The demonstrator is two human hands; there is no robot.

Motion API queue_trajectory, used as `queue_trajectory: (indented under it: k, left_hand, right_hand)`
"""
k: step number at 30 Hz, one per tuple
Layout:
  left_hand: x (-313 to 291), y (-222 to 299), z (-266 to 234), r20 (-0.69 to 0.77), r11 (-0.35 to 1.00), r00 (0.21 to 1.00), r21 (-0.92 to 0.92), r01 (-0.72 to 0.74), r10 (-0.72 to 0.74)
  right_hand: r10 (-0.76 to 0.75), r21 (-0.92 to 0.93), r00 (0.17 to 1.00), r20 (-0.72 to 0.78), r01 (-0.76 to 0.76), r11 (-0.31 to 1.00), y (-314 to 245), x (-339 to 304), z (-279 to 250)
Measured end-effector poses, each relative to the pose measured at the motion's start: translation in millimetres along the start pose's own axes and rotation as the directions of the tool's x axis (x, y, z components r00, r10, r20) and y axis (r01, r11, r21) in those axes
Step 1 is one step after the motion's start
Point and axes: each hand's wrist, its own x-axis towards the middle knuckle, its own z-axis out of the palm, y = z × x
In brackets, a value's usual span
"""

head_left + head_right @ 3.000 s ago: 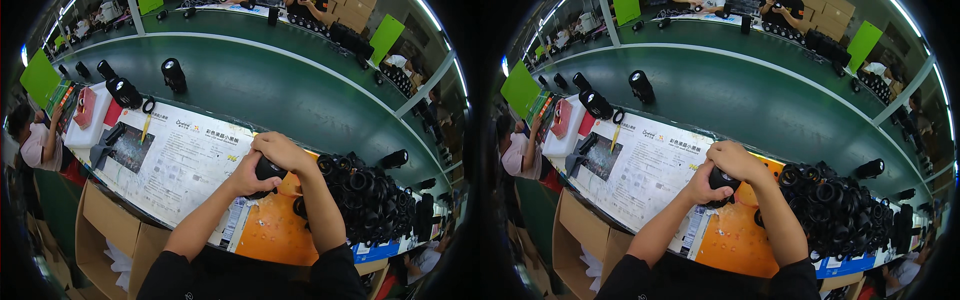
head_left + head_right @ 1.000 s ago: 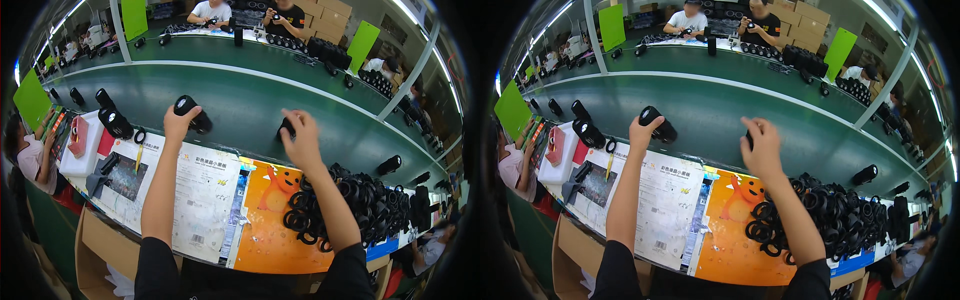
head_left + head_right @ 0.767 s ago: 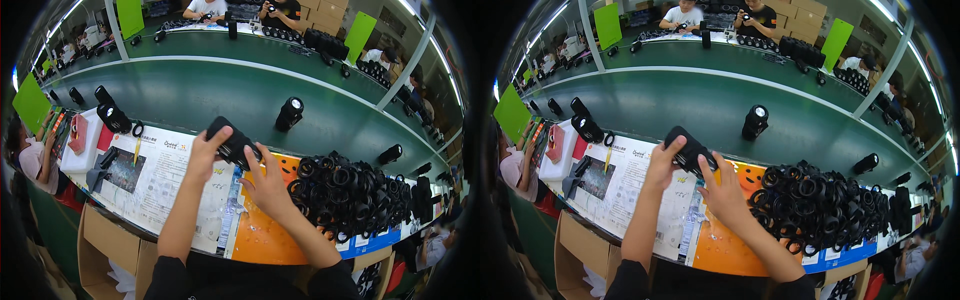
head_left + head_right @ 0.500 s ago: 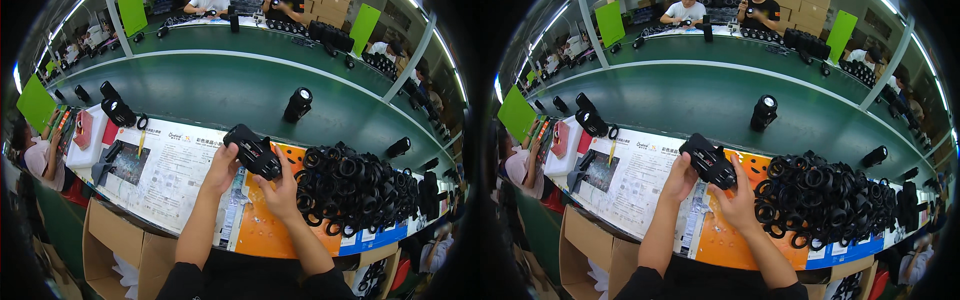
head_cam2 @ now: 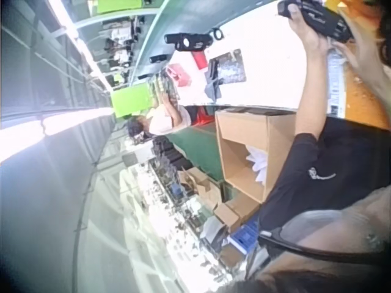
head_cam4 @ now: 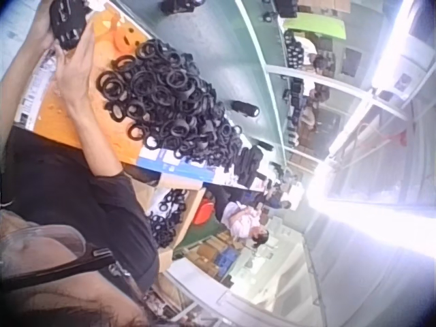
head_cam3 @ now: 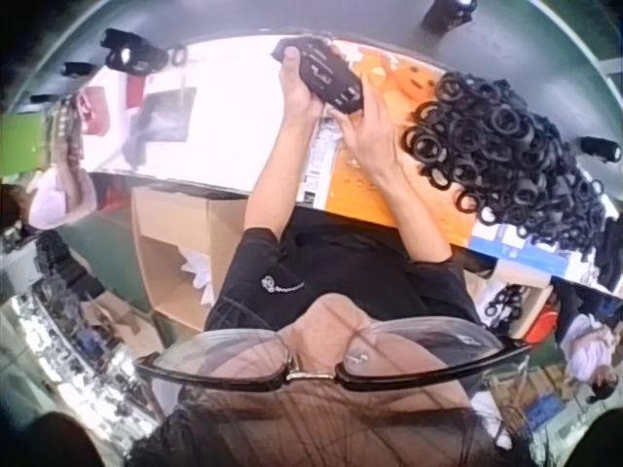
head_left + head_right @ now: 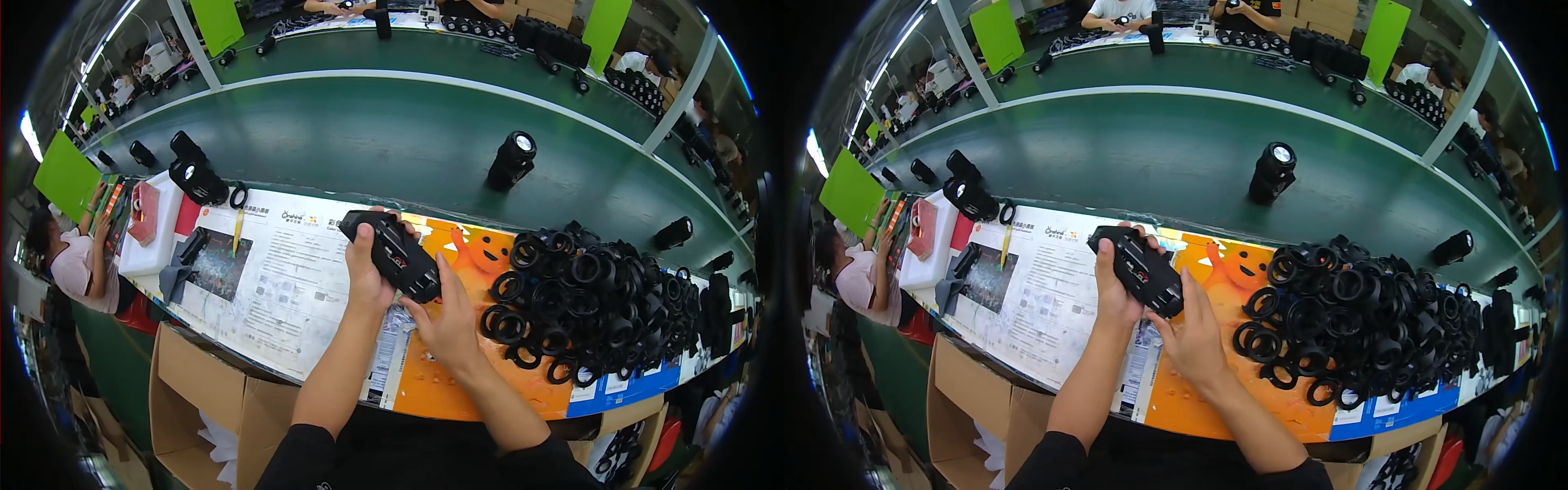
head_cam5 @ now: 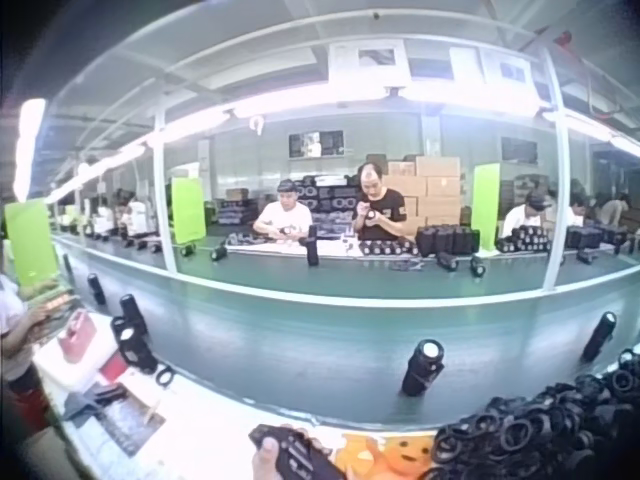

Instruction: Assembling rubber rings onto electronic device bodies at a factory workbench.

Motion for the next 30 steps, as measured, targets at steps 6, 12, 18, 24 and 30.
queue_trajectory:
  k: [6, 12, 18, 24, 30]
  left_hand:
    - [-0.9, 10.1, -13.9, 0.223, 0.986, 0.961, 0.028, 0.165, -0.167]
    - [-7.3, 2.8, -13.5, 0.259, 0.963, 0.929, 0.116, 0.241, -0.264]
    - [-10.8, -0.7, -12.6, 0.235, 0.964, 0.935, 0.092, 0.25, -0.265]
    - [-11.5, 2.1, -11.2, 0.276, 0.967, 0.927, 0.078, 0.243, -0.255]
    - [-8.3, 14.5, -13.4, 0.345, 0.944, 0.881, 0.176, 0.28, -0.325]
  right_hand:
    - [0.139, 0.21, 0.985, 0.103, -0.159, 0.965, 2.1, -9.2, 1.4]
    - [0.127, 0.288, 0.99, 0.059, -0.139, 0.947, 8.2, -13.1, -1.2]
    - [0.12, 0.308, 0.989, 0.083, -0.14, 0.941, 12.4, -14.5, 2.0]
    - [0.197, 0.47, 0.974, 0.115, -0.228, 0.852, 5.8, -10.6, -0.8]
    - [0.173, 0.506, 0.973, 0.155, -0.228, 0.832, 3.9, -8.4, -5.5]
